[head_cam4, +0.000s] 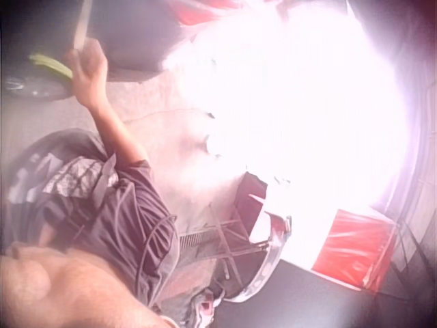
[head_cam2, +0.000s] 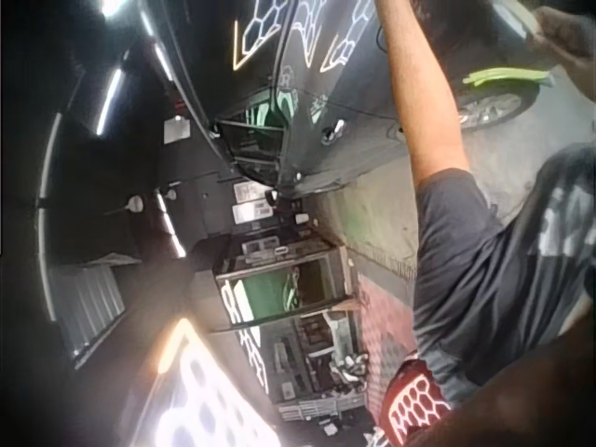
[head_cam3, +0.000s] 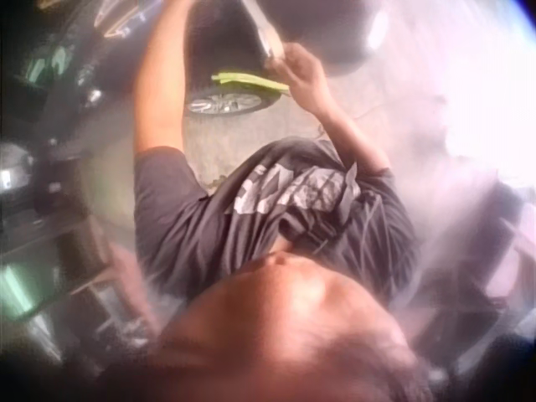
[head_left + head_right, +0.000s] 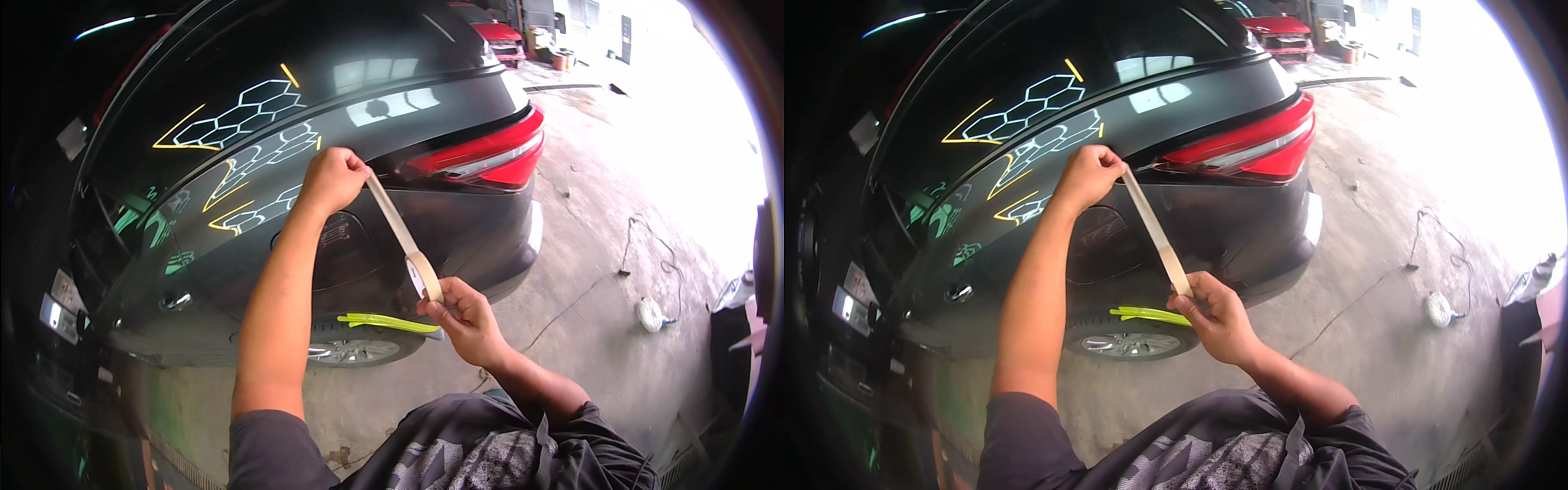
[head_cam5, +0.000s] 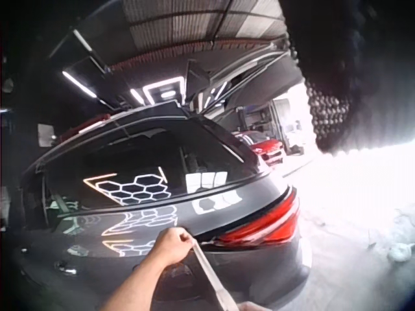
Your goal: The person places a sheet of newspaper on the rear trunk of a dark-colored car and secures it using masking tape. They smooth the paper and apply multiple strips of tape to the edges and center to hold it in place. The person then removes the newspaper and applies a strip of tape directly to the car's surface.
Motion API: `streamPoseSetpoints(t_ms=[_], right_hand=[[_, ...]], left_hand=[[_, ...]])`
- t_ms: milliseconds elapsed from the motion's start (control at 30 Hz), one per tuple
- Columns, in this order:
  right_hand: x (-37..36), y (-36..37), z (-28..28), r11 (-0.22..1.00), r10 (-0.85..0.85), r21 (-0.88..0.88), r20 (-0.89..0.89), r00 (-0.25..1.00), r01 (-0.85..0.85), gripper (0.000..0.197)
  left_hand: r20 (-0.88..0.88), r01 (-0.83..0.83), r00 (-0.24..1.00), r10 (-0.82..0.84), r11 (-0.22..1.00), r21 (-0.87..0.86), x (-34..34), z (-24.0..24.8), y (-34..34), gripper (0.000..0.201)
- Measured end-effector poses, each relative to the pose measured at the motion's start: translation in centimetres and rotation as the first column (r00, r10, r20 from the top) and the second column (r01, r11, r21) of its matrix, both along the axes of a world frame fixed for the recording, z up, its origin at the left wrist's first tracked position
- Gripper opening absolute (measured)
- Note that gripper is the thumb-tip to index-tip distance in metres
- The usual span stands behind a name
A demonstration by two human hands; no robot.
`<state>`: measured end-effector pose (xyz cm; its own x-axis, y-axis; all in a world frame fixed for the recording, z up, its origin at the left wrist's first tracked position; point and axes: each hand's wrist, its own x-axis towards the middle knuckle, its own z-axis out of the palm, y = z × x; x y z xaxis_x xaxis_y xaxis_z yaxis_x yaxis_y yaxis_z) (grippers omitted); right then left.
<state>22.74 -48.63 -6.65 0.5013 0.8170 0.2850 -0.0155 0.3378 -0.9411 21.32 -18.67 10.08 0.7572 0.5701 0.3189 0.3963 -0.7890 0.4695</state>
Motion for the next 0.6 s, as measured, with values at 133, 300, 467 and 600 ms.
streamPoseSetpoints(t_ms=[133,300,467,600], right_hand=[[-0.2,0.4,0.1,1.0,-0.011,0.003,-0.021,1.0,0.011,0.021],[-0.2,0.6,0.2,0.998,-0.059,0.002,0.073,0.996,0.059,0.022],[-0.1,0.8,0.0,0.99,-0.104,-0.07,0.185,0.977,0.119,0.023],[-0.5,0.7,0.7,0.982,-0.156,-0.052,0.293,0.943,0.179,0.023]], left_hand=[[-0.056,-0.052,0.997,0.051,0.999,-0.007,0.7,0.8,-0.7,0.019],[-0.001,-0.06,0.998,0.06,0.998,0.002,0.6,0.0,-0.6,0.019],[0.091,-0.01,0.996,0.013,0.999,-0.033,0.5,-0.4,0.0,0.016],[0.117,-0.1,0.987,0.113,0.989,-0.112,0.3,0.1,1.2,0.021]])
